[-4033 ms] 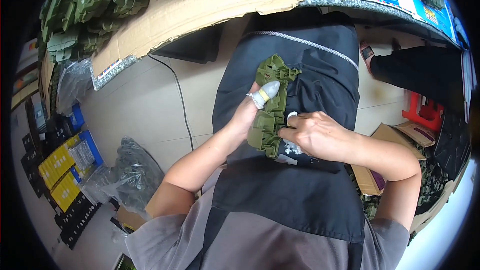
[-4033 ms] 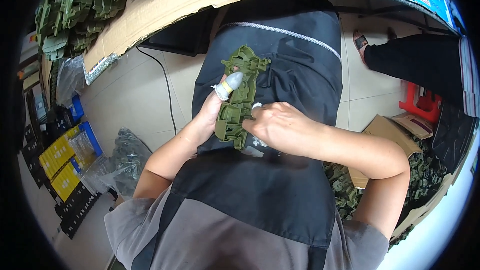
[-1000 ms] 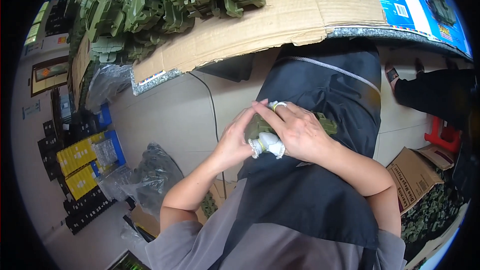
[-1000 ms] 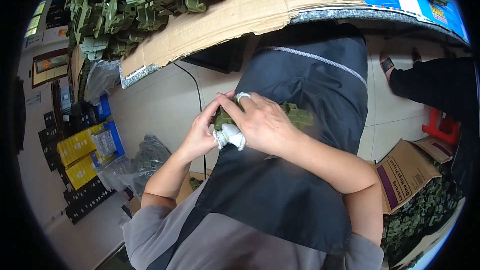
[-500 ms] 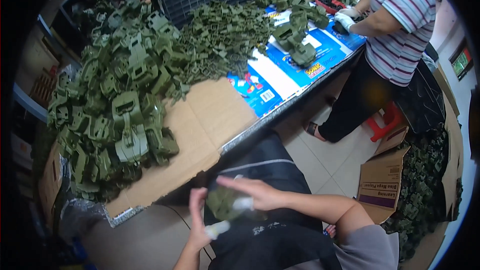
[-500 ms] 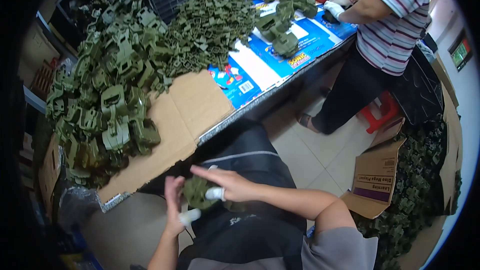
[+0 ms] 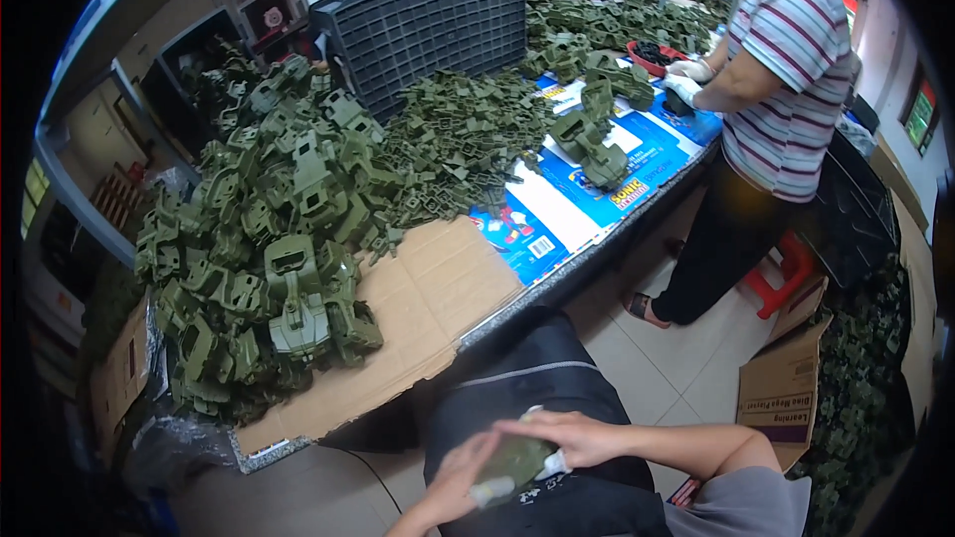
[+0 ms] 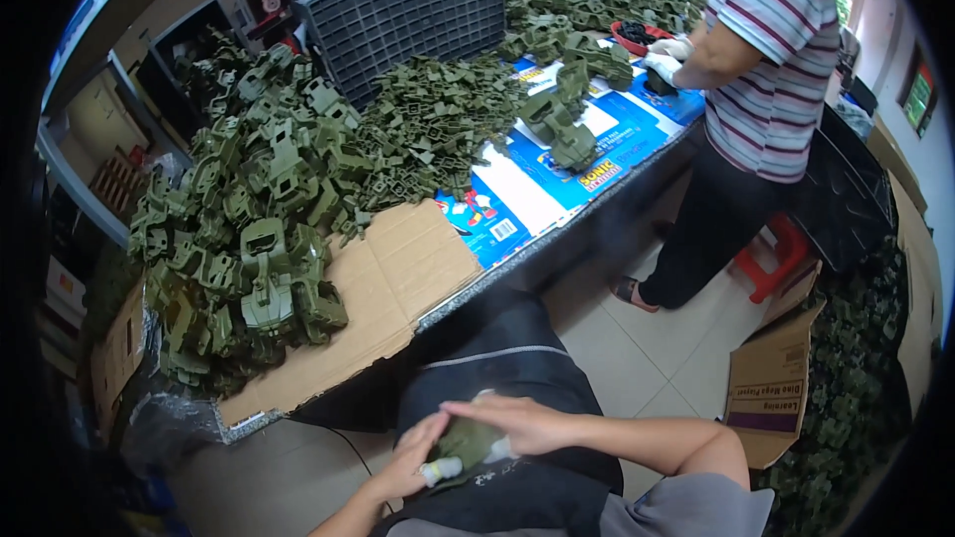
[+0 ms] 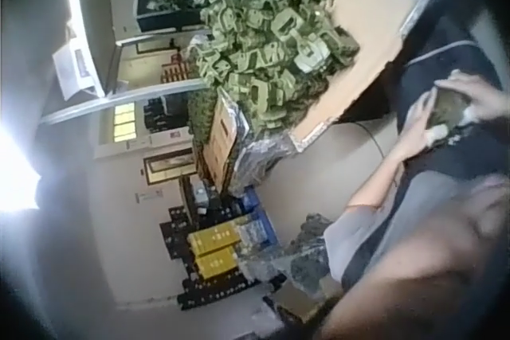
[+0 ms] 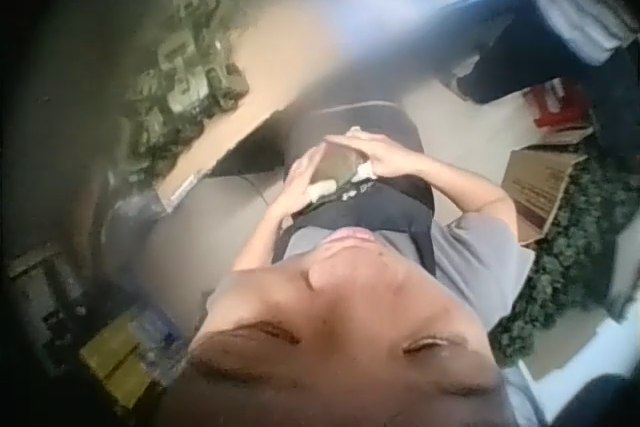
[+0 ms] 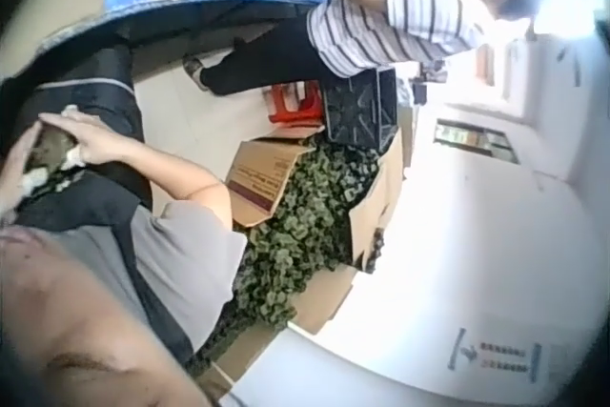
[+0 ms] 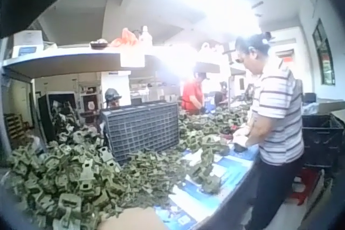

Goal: The person assembles small green plastic toy tank components by hand on an assembly line.

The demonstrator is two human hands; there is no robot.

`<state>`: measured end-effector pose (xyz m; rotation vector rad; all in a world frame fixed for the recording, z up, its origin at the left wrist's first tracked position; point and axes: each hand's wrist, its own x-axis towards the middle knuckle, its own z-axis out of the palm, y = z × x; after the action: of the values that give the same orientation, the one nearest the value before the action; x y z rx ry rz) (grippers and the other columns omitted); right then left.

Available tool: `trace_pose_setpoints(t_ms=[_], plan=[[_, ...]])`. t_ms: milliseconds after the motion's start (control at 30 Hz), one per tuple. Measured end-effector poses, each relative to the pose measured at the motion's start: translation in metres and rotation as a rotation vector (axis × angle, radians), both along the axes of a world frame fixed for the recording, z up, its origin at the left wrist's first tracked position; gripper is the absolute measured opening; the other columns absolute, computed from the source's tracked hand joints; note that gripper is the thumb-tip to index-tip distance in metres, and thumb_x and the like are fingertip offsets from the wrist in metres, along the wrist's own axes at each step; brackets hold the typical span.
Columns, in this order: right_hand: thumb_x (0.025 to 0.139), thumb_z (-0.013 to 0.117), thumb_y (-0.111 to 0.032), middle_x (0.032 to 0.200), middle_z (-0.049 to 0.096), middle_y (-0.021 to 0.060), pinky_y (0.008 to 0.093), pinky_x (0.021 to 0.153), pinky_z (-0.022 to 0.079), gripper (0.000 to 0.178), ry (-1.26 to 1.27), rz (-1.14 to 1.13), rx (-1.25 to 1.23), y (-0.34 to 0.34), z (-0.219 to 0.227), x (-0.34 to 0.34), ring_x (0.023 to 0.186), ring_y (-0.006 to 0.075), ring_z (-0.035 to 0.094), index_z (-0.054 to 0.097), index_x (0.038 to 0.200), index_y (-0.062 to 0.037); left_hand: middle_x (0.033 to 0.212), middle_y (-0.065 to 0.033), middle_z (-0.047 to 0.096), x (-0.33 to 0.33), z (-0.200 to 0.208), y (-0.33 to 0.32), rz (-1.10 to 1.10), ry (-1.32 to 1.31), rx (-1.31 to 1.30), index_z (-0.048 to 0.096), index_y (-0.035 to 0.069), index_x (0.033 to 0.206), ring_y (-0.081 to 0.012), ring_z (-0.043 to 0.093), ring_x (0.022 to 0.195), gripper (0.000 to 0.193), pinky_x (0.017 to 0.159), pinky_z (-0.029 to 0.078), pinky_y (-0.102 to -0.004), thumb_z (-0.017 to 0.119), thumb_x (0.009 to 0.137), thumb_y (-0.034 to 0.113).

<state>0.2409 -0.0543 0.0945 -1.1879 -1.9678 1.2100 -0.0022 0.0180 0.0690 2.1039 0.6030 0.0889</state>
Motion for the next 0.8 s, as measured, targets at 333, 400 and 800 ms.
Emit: trace_pose_setpoints(t_ms=[333,400,800], plan=[[0.075,0.071,-0.019,0.115,0.053,0.0145,0.0354,0.089,0.041,0.058,0.156,-0.137,0.109,-0.015,0.001,0.027,0.108,0.0303,0.051,0.049,0.127,-0.0084,0.130,-0.0226,0.036,-0.020,-0.023,0.002,0.016,-0.119,0.177,0.020,0.010,0.142,-0.0369,0.041,0.118,0.100,0.096,0.038,-0.0380,0.079,0.064,0.030],[0.071,0.075,-0.019,0.116,0.054,0.0149,0.0349,0.091,0.040,0.055,0.025,-0.162,0.235,0.011,0.031,0.052,0.106,0.0283,0.053,0.054,0.121,-0.0076,0.134,-0.0271,0.028,-0.003,-0.006,0.027,0.078,-0.370,0.334,0.009,0.016,0.145,-0.0431,0.035,0.121,0.111,0.099,0.035,-0.0436,0.081,0.062,0.034],[0.069,0.059,0.002,0.119,0.047,0.0206,0.0434,0.091,0.035,0.074,-0.720,-1.114,0.911,0.269,0.013,0.442,0.106,0.0363,0.046,0.039,0.136,-0.0214,0.119,-0.0176,0.042,-0.007,0.070,0.101,0.820,-0.216,0.922,0.042,0.007,0.131,-0.0361,0.039,0.110,0.073,0.094,0.034,-0.0444,0.076,0.068,0.023]])
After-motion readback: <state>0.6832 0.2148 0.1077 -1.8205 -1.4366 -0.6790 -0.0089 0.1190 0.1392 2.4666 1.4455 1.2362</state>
